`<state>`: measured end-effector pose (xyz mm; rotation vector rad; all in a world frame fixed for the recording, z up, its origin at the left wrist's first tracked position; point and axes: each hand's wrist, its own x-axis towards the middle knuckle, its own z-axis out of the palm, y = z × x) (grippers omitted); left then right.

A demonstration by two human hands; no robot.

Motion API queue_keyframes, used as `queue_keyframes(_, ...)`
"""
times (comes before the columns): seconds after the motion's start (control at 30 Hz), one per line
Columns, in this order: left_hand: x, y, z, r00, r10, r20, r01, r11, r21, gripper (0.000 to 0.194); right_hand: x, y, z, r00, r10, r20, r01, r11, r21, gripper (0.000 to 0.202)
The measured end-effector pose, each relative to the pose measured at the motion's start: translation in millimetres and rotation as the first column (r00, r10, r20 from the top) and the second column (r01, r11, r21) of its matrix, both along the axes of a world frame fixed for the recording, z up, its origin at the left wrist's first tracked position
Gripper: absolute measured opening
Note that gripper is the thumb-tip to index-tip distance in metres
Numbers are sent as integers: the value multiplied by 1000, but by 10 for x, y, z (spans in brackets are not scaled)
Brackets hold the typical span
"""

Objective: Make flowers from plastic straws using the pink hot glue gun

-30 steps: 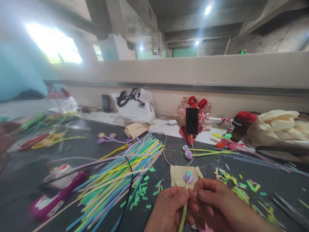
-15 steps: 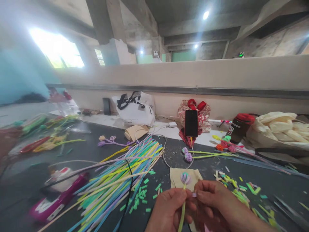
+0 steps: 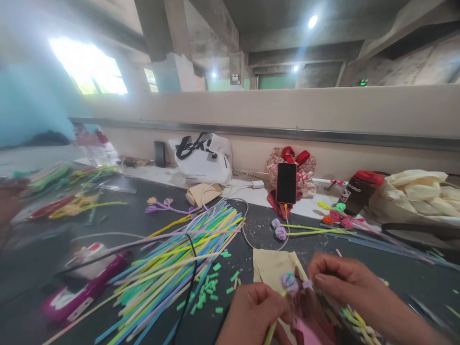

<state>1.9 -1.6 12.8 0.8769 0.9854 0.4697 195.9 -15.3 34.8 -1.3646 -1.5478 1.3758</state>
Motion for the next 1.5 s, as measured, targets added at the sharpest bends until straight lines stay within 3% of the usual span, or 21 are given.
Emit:
queue_keyframes(0.1,30,-19,-25,997,-19,-81,23,999,47,17,32,38,87,993,49,106,-60,992,108,14)
queue_keyframes(0.23,79,-64,-28,990,3,-139,6,998,64,19,7,105,52,983,134,127,-152,977,148,17)
queue_keyframes(0.37,102,-82,-16,986,-14,-165,24,998,60,20,-33,145,24,988,123,92,-134,982,132,19)
queue_keyframes(0.53,122,-81,-142,977,27,-213,-9,996,86,18,-78,172,62,991,128,42,-130,990,54,20)
queue_keyframes(0.67,127,-86,-214,973,3,-230,17,996,87,15,-88,187,78,978,167,124,-177,981,80,18)
queue_keyframes(0.83,113,-103,-174,968,13,-252,22,990,136,15,-83,196,51,950,238,201,-264,958,113,15)
queue_keyframes(1.2,120,-116,-234,948,-16,-317,74,983,170,15,-182,125,127,920,214,327,-267,956,125,13)
queue_keyframes(1.33,96,-105,-270,963,-37,-265,85,981,174,12,-183,113,133,918,201,341,-252,962,110,15)
queue_keyframes(1.5,91,-108,-235,958,-23,-286,73,983,166,10,-181,96,122,914,190,358,-244,963,114,16)
